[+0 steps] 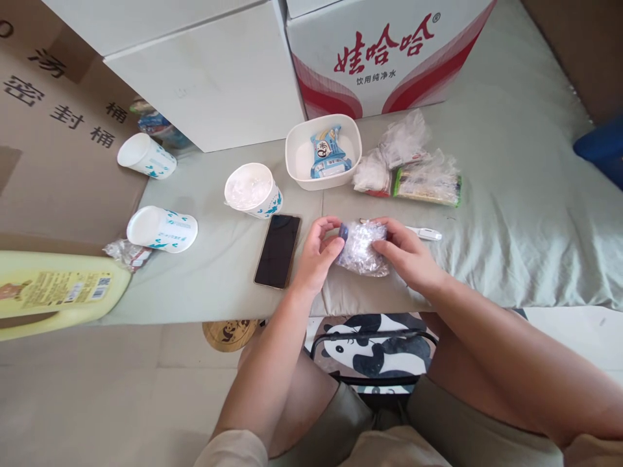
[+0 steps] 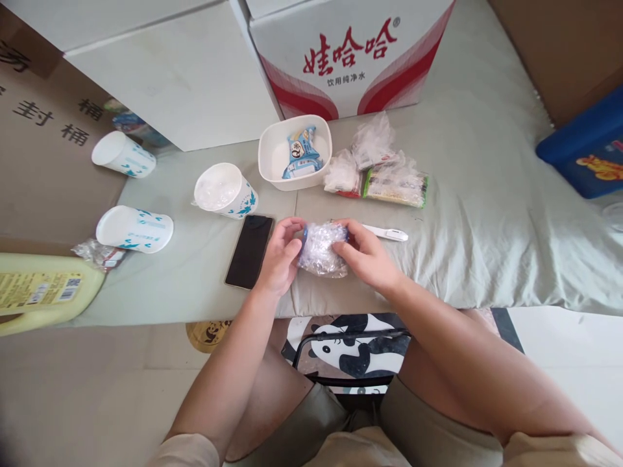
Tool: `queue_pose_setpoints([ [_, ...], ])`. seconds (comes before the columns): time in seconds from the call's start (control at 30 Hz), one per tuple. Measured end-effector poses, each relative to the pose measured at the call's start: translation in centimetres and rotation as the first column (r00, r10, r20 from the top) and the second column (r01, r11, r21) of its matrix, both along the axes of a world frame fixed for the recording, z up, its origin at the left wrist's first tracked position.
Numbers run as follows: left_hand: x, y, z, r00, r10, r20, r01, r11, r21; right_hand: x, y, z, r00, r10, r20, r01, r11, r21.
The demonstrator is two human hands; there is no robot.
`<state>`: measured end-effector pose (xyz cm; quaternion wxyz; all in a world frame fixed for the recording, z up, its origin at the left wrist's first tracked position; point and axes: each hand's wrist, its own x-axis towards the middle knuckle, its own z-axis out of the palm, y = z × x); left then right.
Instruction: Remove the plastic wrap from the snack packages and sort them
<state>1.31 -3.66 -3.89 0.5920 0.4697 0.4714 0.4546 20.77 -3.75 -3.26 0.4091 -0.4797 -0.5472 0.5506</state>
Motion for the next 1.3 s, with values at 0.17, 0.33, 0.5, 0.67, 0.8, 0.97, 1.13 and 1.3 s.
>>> queue_pose_setpoints([
  [0.17, 1.0, -0.6, 0.5, 0.993, -0.109, 0.036, 0.110, 0.994, -0.027, 0.2, -0.1, 0.5, 0.997, -0.036, 0.075, 0.035, 0.999, 0.014],
  [0.33, 0.7, -0.1, -0.2, 0.994, 0.093, -0.055, -0.087, 0.992, 0.096, 1.5, 0.3, 1.0, 0.914, -0.193, 0.358, 0.073, 0.944, 0.321],
  [0.5, -0.2, 0.6, -0.9, 0.962, 0.260, -0.077, -0.247, 0.958, 0.149, 3.3, 1.2, -1.0, 0.667, -0.369, 0.647, 0.007, 0.872, 0.489],
  [0.67, -0.1, 0.5, -0.7, 0.953, 0.291, -0.079, -0.272, 0.943, 0.189, 3.3, 1.1, -1.3, 0.621, -0.339, 0.706, -0.051, 0.882, 0.469],
  [0.8, -0.2, 0.4, -0.5, 0.931, 0.313, -0.187, -0.263, 0.932, 0.250, 3.0, 0.6, 0.4, 0.838, -0.266, 0.476, 0.025, 0.891, 0.454],
  [0.97, -0.2, 0.3, -0.6, 0.909, 0.309, -0.279, -0.223, 0.927, 0.300, 2.5, -0.1, 1.6, 0.943, -0.009, 0.332, -0.124, 0.918, 0.376],
  [1.13, 0.0, -0.1, -0.5, 0.894, 0.281, -0.349, -0.148, 0.920, 0.362, 1.9, -0.1, 1.5, 0.948, 0.082, 0.307, -0.192, 0.918, 0.348],
  [1.3, -0.1, -0.3, -0.4, 0.877, 0.258, -0.406, -0.095, 0.920, 0.381, 1.8, -0.1, 1.5, 0.940, 0.108, 0.324, -0.217, 0.921, 0.324],
])
